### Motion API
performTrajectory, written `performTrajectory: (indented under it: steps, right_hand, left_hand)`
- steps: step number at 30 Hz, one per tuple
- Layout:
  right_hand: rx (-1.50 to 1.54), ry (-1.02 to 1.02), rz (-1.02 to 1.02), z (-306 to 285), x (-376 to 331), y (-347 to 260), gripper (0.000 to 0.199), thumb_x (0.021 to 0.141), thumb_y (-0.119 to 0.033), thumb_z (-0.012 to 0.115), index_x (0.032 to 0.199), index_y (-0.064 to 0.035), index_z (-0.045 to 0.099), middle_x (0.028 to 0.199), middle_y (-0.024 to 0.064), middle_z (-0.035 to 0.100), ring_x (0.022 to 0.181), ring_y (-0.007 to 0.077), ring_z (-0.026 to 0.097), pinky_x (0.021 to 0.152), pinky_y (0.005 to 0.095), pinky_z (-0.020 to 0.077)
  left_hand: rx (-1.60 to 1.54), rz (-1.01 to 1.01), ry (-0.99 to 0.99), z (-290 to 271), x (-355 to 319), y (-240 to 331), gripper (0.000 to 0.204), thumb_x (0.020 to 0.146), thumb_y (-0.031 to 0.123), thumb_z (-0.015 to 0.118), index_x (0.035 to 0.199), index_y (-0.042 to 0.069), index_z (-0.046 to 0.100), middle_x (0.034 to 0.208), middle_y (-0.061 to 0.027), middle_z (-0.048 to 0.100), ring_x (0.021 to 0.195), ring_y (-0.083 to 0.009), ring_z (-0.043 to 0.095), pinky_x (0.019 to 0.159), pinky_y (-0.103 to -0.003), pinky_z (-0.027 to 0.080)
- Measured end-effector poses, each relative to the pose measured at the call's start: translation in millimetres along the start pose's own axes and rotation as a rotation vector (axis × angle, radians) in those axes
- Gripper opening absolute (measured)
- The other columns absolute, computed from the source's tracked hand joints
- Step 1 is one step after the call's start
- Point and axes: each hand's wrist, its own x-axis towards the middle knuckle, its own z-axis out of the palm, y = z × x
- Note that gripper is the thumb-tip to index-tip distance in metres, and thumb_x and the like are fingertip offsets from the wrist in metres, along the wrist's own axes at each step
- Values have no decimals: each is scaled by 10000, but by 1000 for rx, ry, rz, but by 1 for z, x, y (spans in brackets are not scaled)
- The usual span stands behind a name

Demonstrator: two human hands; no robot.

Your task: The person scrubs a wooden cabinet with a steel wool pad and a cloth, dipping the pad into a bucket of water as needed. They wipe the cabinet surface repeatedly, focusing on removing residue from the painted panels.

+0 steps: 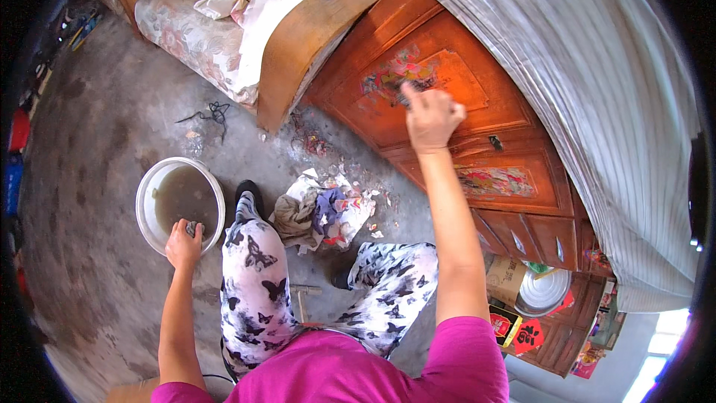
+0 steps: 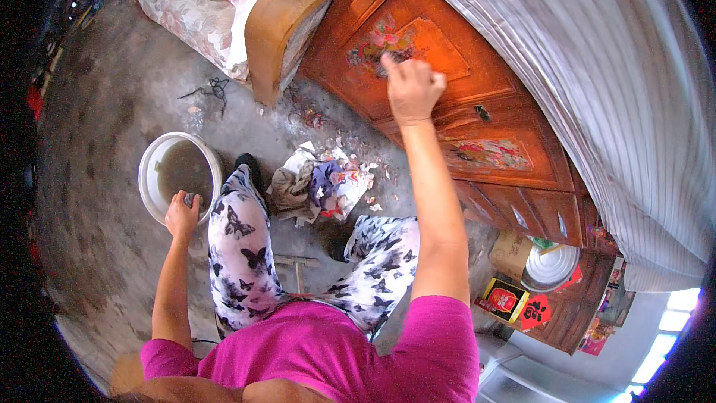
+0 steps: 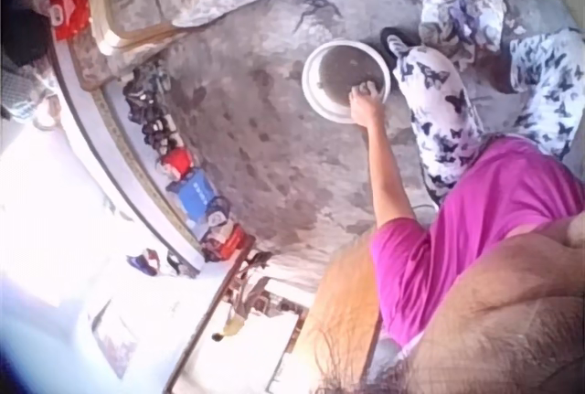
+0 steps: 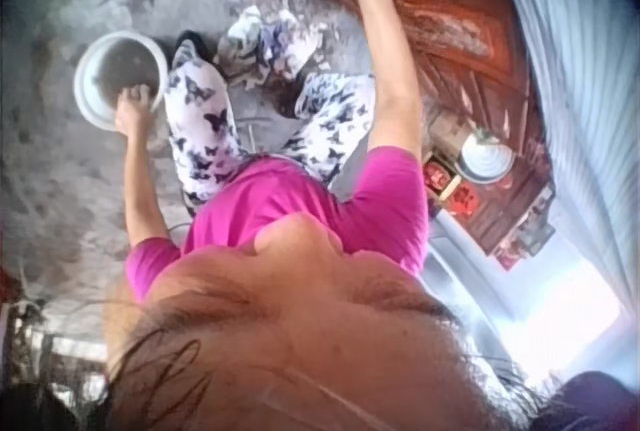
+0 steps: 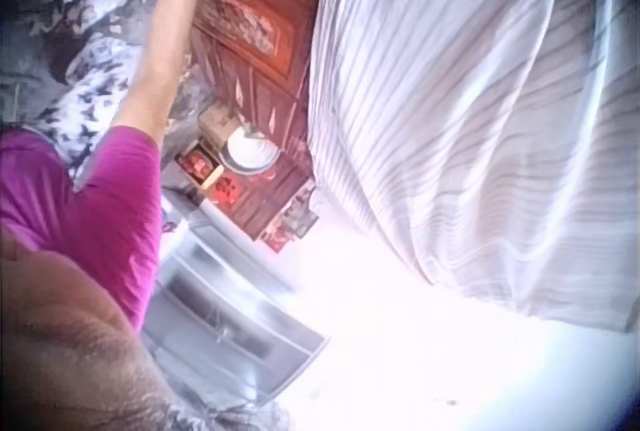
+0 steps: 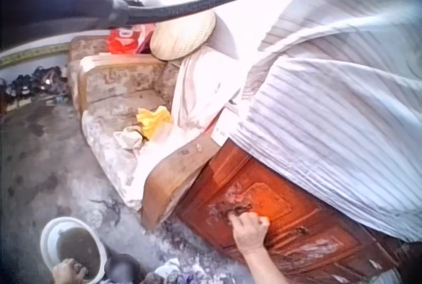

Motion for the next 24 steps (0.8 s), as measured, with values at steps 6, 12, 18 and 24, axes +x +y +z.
performTrajectory:
  steps: [6,12,18,24]
  right_hand:
    - [28,-2,102,-29,32,-2,335,699,-205,840,995,-341,761,831,-88,533,934,136,560,852,408,282]
    - [37,72,119,-27,44,7,457,670,-218,840,1080,-391,734,826,-93,504,923,129,546,842,424,257]
    - [88,-124,-29,5,13,-21,361,725,-162,782,1039,-334,744,852,-82,534,919,151,550,824,408,297]
    - [7,155,126,-37,91,4,386,721,-203,807,1065,-366,744,833,-85,525,930,163,539,827,437,265]
  left_hand:
    - [21,-40,-26,0,-3,-5,284,899,361,712,988,98,652,929,-168,732,894,-419,699,770,-530,540]
    - [28,-62,-50,-3,-3,-6,259,895,345,703,1004,115,656,912,-190,739,881,-438,707,768,-549,542]
    - [22,-75,-68,1,3,-5,263,907,360,690,1011,121,659,913,-193,740,887,-440,708,772,-550,548]
    - [47,-82,-61,-6,-5,-2,263,907,356,690,999,111,660,910,-193,739,883,-439,709,767,-549,548]
